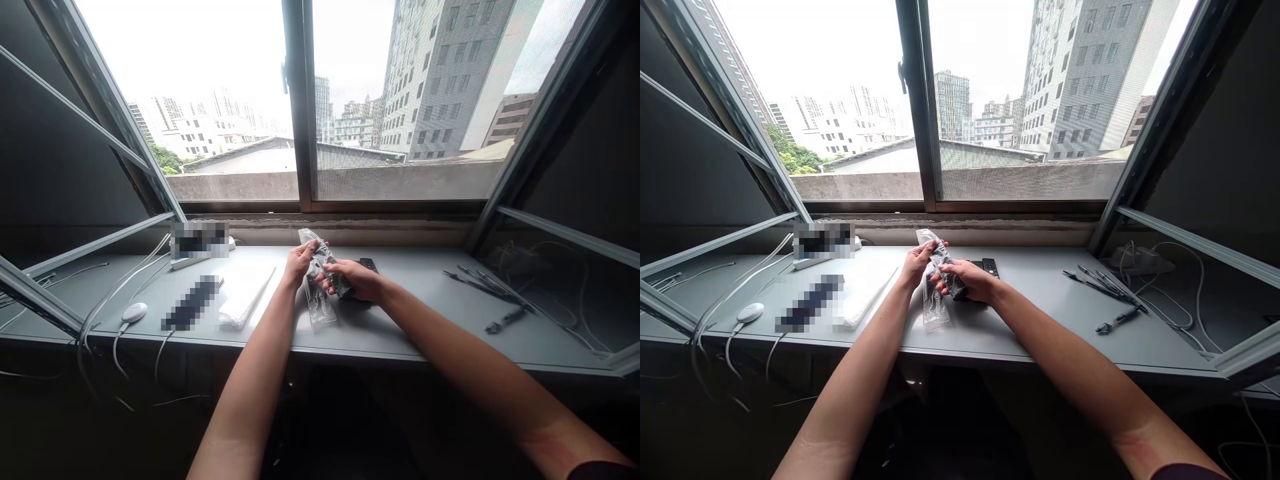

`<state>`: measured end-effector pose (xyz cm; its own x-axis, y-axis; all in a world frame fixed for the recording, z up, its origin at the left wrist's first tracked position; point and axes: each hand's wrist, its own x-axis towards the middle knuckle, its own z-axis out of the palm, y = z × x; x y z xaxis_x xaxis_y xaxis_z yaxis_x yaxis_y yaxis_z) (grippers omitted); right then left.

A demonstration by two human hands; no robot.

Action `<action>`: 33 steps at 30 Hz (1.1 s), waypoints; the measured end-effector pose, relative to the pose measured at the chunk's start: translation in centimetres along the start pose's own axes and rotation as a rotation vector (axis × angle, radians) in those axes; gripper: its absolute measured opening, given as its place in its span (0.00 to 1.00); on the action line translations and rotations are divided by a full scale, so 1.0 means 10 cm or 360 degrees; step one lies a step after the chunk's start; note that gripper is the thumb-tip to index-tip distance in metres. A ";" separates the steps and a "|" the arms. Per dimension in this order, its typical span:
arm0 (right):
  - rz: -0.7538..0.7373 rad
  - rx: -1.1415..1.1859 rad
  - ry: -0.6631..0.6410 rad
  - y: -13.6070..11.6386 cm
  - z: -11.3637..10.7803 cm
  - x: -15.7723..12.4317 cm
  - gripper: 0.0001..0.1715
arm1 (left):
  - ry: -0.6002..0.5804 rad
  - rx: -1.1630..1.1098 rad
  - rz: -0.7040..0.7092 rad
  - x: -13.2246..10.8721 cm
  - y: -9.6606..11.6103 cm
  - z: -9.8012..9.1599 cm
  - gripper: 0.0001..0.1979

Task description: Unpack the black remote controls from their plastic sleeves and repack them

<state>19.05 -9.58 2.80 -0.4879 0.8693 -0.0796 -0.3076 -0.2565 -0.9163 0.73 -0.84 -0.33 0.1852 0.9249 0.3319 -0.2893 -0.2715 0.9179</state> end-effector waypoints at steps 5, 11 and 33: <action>-0.0005 -0.0012 -0.0033 0.03 -0.04 0.03 0.09 | 0.0037 -0.0018 0.0032 0.01 -0.01 -0.01 0.27; 0.0036 -0.0050 -0.0010 0.00 -0.01 0.00 0.07 | 0.0045 -0.0058 0.0001 -0.01 0.03 0.02 0.27; 0.0026 -0.0060 -0.0020 -0.07 0.05 -0.05 0.09 | -0.0199 -0.0265 -0.0293 -0.06 0.09 0.07 0.24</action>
<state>19.11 -10.10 3.66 -0.5028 0.8597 -0.0902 -0.2685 -0.2545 -0.9291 0.98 -1.82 0.48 0.3605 0.9118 0.1966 -0.3884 -0.0449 0.9204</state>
